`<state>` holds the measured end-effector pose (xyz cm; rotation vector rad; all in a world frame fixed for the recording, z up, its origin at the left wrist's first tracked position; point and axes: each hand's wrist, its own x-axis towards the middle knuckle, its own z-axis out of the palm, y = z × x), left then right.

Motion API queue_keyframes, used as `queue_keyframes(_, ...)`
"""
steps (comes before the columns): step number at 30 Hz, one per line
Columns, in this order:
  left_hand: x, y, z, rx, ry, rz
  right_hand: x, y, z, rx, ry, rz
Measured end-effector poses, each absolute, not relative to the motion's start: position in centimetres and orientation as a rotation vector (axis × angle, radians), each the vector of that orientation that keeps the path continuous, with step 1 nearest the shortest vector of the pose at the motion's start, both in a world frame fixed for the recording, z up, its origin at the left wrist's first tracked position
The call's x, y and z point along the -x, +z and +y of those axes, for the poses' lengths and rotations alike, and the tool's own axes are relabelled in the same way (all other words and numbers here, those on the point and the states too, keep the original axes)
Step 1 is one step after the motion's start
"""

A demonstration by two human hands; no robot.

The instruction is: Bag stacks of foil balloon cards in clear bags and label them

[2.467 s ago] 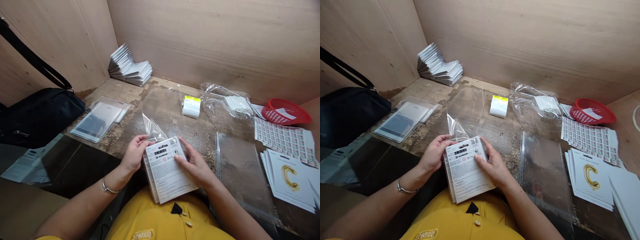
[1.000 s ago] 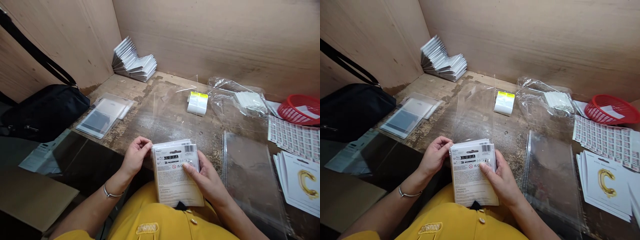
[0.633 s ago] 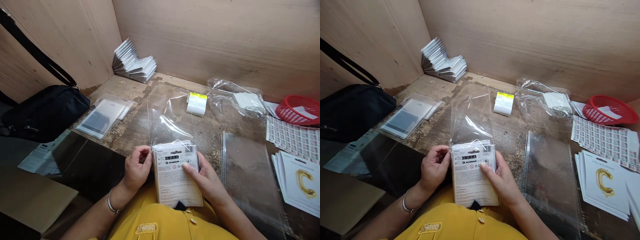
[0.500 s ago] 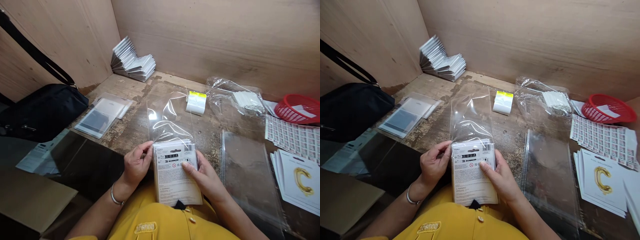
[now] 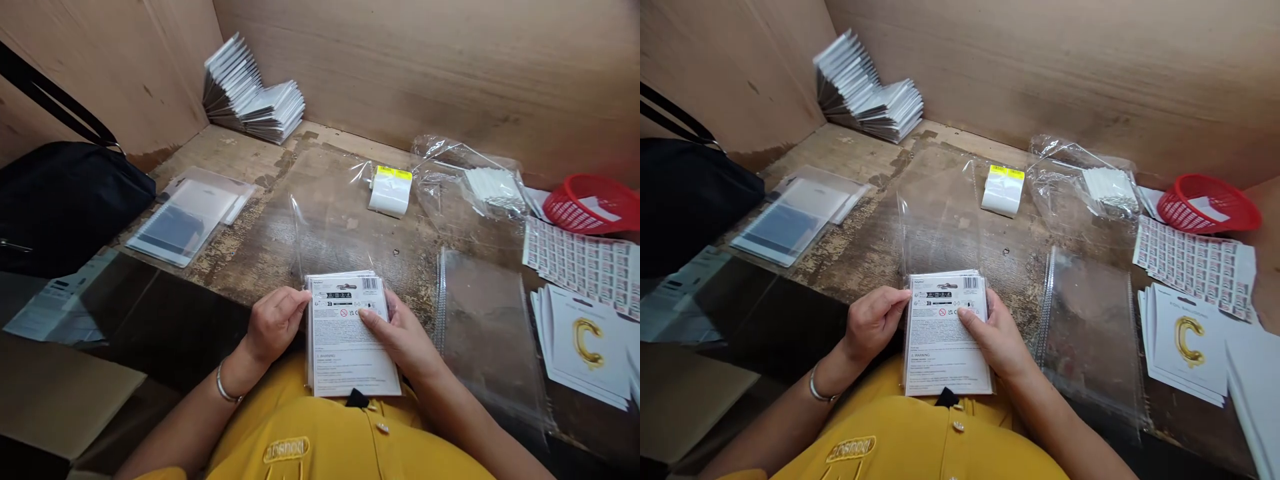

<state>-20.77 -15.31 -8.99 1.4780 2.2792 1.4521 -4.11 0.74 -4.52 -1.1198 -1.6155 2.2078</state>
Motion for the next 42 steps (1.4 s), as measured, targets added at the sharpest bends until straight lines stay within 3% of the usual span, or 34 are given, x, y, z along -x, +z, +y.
queue_keyframes(4,22.5,-7.1,-14.8,-1.090,1.685,2.001,3.9,-4.1,0.7,1.024,2.152,-1.702)
queue_keyframes(8,23.2,-4.4,-12.7,-0.407,1.822,1.394,3.9,-2.6,0.4,0.881,1.956,-1.942)
queue_keyframes(11,22.8,-1.9,-11.4,-0.461,1.707,1.263,4.4,-0.7,0.8,0.716,1.763,-2.084)
queue_keyframes(15,23.6,1.4,-10.3,-0.782,1.847,1.518,6.4,1.0,2.5,0.577,1.290,-2.210)
queue_keyframes(18,25.4,1.7,-9.3,-1.067,1.867,1.694,8.6,-0.3,4.1,0.549,1.094,-2.193)
queue_keyframes(22,26.8,-0.3,-8.2,-1.195,1.761,1.779,9.6,-2.3,5.5,0.541,1.174,-2.241)
queue_keyframes(29,25.7,-0.8,-7.5,-1.314,1.559,1.755,6.0,1.9,7.1,0.468,1.463,-2.154)
queue_keyframes(36,24.7,-3.6,-8.6,-1.146,1.401,1.525,4.6,-2.8,7.5,0.622,1.582,-2.369)
queue_keyframes(42,25.0,-2.6,-8.7,-0.952,1.552,1.403,4.7,-3.5,7.9,0.486,1.465,-2.567)
